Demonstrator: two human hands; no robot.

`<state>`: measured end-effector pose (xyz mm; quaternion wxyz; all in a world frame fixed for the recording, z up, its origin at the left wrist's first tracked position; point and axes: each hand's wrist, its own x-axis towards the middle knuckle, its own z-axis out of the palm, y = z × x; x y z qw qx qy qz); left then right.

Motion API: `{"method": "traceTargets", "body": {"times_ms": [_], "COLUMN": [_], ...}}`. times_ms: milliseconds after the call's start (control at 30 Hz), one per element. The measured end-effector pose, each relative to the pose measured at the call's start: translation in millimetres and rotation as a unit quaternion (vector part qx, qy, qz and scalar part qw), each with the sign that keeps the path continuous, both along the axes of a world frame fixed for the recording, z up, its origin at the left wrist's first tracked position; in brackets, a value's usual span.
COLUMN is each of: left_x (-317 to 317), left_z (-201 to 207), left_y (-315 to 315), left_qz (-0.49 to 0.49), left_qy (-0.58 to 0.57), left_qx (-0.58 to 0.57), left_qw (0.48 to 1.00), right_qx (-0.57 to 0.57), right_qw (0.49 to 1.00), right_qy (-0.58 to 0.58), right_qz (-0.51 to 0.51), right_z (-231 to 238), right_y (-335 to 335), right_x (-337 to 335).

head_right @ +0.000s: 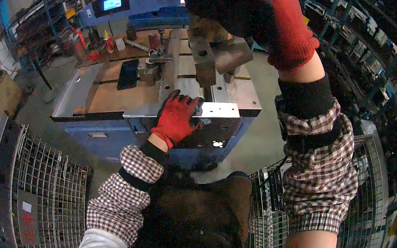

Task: Using a hydraulic or mechanical punch press to create holes in metal plates.

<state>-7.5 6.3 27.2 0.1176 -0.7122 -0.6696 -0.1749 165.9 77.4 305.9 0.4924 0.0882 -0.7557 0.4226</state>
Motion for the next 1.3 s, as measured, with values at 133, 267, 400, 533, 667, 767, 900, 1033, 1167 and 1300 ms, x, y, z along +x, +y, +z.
{"method": "traceTargets", "body": {"times_ms": [133,267,400,533,667,767,900,1033,1167,1300], "left_x": [3,5,1,2,-1,2,3,0,-3,1], "left_z": [2,2,-5,-5,-5,-9,-6,-8,-12,-6], "left_y": [2,5,5,6,6,9,11,12,10,9], "left_qz": [0.015,-0.001,0.007,-0.003,-0.007,-0.017,-0.009,-0.019,-0.019,-0.021], "left_qy": [0.001,-0.013,0.004,-0.011,-0.019,-0.014,0.001,-0.016,-0.015,-0.008], "left_qx": [-0.022,-0.008,0.014,0.016,0.022,0.047,0.029,0.038,0.049,0.04], "left_qw": [1.0,1.0,1.0,1.0,1.0,0.999,1.0,0.999,0.998,0.999], "right_qx": [0.073,0.302,0.082,0.065,0.061,0.091,-0.03,-0.059,-0.034,-0.058], "right_qw": [0.997,0.934,0.989,0.99,0.99,0.985,0.997,0.99,0.987,0.988], "right_qy": [-0.026,-0.032,-0.055,-0.061,-0.058,-0.058,-0.076,-0.08,-0.038,-0.016], "right_qz": [-0.029,-0.187,-0.108,-0.105,-0.113,-0.137,-0.017,-0.102,-0.151,-0.14], "right_z": [-5,1,-12,-20,-29,-33,-39,-38,-46,-44], "right_y": [23,32,23,19,22,28,33,18,8,0], "right_x": [14,25,24,29,33,41,51,45,41,37]}}
